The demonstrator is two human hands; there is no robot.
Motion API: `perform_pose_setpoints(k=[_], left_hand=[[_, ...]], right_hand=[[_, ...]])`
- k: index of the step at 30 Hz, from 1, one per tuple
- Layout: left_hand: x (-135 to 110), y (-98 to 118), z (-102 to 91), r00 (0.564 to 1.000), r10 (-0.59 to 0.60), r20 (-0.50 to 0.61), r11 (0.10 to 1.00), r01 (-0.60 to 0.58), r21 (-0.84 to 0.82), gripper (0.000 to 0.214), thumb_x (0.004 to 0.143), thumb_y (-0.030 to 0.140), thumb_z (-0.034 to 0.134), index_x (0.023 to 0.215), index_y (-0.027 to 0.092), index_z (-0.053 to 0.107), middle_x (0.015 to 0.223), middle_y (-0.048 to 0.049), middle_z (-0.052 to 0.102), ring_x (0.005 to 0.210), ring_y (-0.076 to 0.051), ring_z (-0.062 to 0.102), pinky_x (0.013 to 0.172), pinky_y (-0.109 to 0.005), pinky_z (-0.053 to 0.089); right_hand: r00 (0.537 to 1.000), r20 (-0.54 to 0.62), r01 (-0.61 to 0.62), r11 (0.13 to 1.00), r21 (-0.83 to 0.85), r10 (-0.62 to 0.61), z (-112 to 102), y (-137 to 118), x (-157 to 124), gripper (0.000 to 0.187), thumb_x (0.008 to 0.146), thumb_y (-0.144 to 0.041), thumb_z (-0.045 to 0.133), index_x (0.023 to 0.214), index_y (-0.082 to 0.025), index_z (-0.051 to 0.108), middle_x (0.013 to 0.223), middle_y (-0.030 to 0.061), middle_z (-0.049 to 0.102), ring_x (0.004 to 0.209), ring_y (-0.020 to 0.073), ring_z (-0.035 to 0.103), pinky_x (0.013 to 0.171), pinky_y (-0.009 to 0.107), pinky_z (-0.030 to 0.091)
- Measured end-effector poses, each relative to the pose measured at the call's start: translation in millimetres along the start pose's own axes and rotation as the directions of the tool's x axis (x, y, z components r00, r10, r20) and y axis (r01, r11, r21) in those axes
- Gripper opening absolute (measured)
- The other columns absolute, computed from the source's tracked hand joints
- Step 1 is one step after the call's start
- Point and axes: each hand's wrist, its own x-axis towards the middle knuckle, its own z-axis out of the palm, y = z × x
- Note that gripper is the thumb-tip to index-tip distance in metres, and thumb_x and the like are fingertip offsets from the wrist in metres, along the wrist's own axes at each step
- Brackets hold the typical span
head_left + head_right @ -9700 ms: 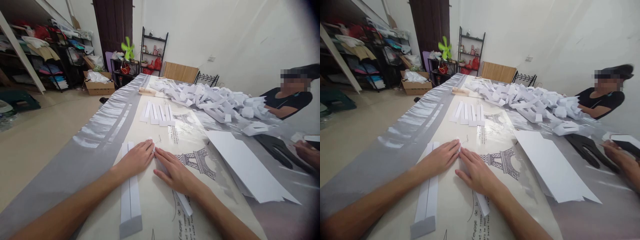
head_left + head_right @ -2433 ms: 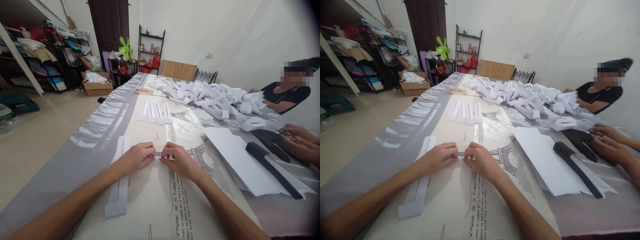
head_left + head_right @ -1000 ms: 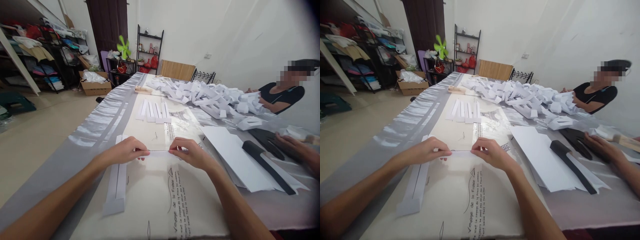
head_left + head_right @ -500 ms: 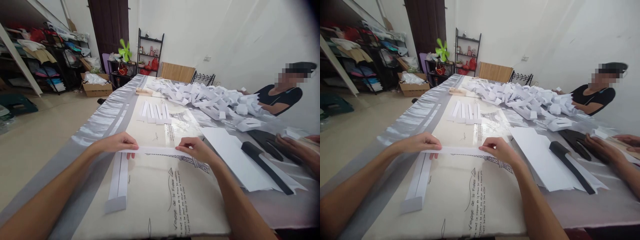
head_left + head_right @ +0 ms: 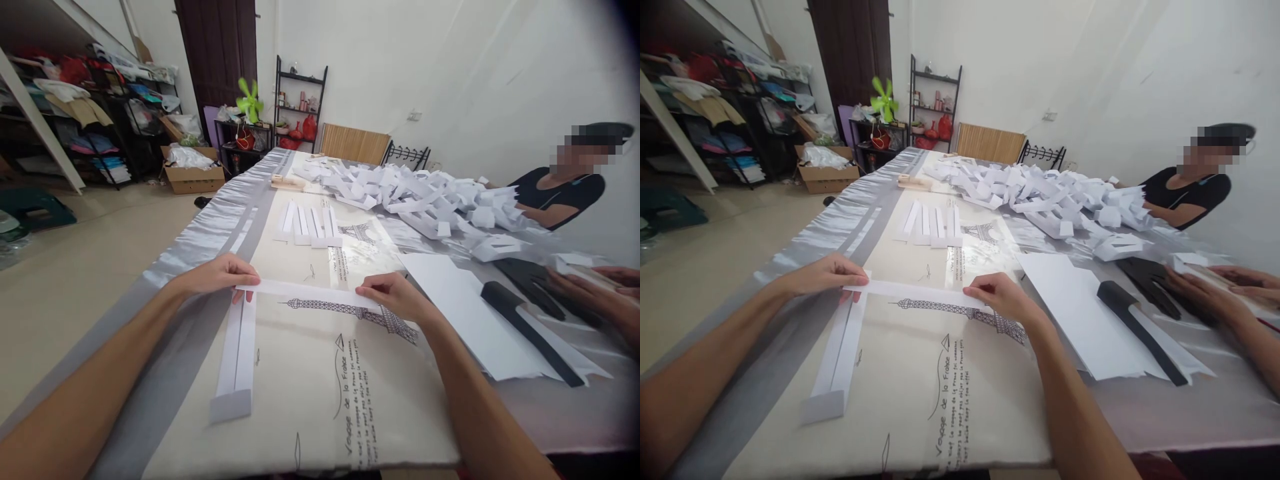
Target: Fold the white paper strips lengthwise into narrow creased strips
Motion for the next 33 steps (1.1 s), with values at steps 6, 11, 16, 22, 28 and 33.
perform_pose_setpoints(k=[6, 11, 16, 22, 28, 33], left_hand=[[-2, -5, 0.3, 0.999, -0.009, -0.046, 1.0, 0.009, -0.009, 0.04, 0.093, 0.048, 0.062, 0.069, 0.017, 0.073, 0.063, -0.0025, 0.069, 0.047, -0.01, 0.054, 0.05, -0.021, 0.037], [-2, 1, 2.1, 0.998, -0.018, -0.066, 0.999, 0.015, -0.038, 0.039, 0.092, 0.047, 0.064, 0.069, 0.017, 0.072, 0.066, -0.0034, 0.071, 0.054, -0.012, 0.06, 0.055, -0.021, 0.043], [1, -5, 3.6, 0.987, -0.06, -0.149, 0.993, 0.043, -0.114, 0.031, 0.091, 0.047, 0.067, 0.092, 0.018, 0.079, 0.074, -0.0047, 0.074, 0.065, -0.016, 0.068, 0.062, -0.024, 0.051], [5, -11, 5.4, 0.975, -0.015, -0.222, 0.998, 0.001, -0.061, 0.037, 0.09, 0.045, 0.069, 0.119, 0.022, 0.075, 0.079, -0.0045, 0.077, 0.068, -0.017, 0.071, 0.068, -0.026, 0.054], [6, -4, 7.9, 0.951, 0.036, -0.306, 0.998, -0.018, 0.06, 0.036, 0.087, 0.046, 0.072, 0.112, 0.02, 0.077, 0.082, -0.0051, 0.078, 0.077, -0.019, 0.071, 0.069, -0.026, 0.051], [5, 0, 9.6, 0.938, 0.125, -0.323, 0.992, -0.114, 0.054, 0.027, 0.088, 0.046, 0.071, 0.094, 0.02, 0.078, 0.101, -0.0057, 0.078, 0.093, -0.021, 0.07, 0.081, -0.029, 0.053]], right_hand=[[0.998, -0.036, 0.054, 0.997, 0.057, -0.053, 7, -8, 2, 0.029, 0.093, -0.05, 0.064, 0.086, -0.024, 0.073, 0.081, 0.0029, 0.066, 0.071, 0.0157, 0.056, 0.064, 0.032, 0.047], [0.995, -0.024, 0.096, 0.993, 0.063, -0.095, 18, -17, 4, 0.025, 0.09, -0.045, 0.071, 0.11, -0.031, 0.078, 0.097, 0.0036, 0.069, 0.081, 0.0181, 0.062, 0.073, 0.036, 0.052], [0.987, -0.052, 0.155, 0.988, 0.007, -0.155, 27, -14, 7, 0.015, 0.091, -0.039, 0.069, 0.1, -0.03, 0.077, 0.112, 0.0049, 0.066, 0.094, 0.0208, 0.064, 0.081, 0.039, 0.053], [0.988, -0.07, 0.134, 0.99, -0.032, -0.136, 32, -11, 10, 0.011, 0.094, -0.032, 0.061, 0.09, -0.025, 0.067, 0.103, 0.0046, 0.063, 0.09, 0.0193, 0.06, 0.08, 0.037, 0.051], [0.997, -0.061, 0.06, 0.997, 0.055, -0.056, 30, -7, 8, 0.016, 0.099, -0.038, 0.052, 0.099, -0.025, 0.059, 0.093, 0.0029, 0.066, 0.084, 0.0189, 0.06, 0.071, 0.033, 0.048], [0.998, -0.061, 0.034, 0.995, 0.094, -0.028, 30, -8, 9, 0.019, 0.099, -0.043, 0.05, 0.095, -0.025, 0.052, 0.08, -0.0007, 0.061, 0.072, 0.0169, 0.054, 0.066, 0.031, 0.043]])
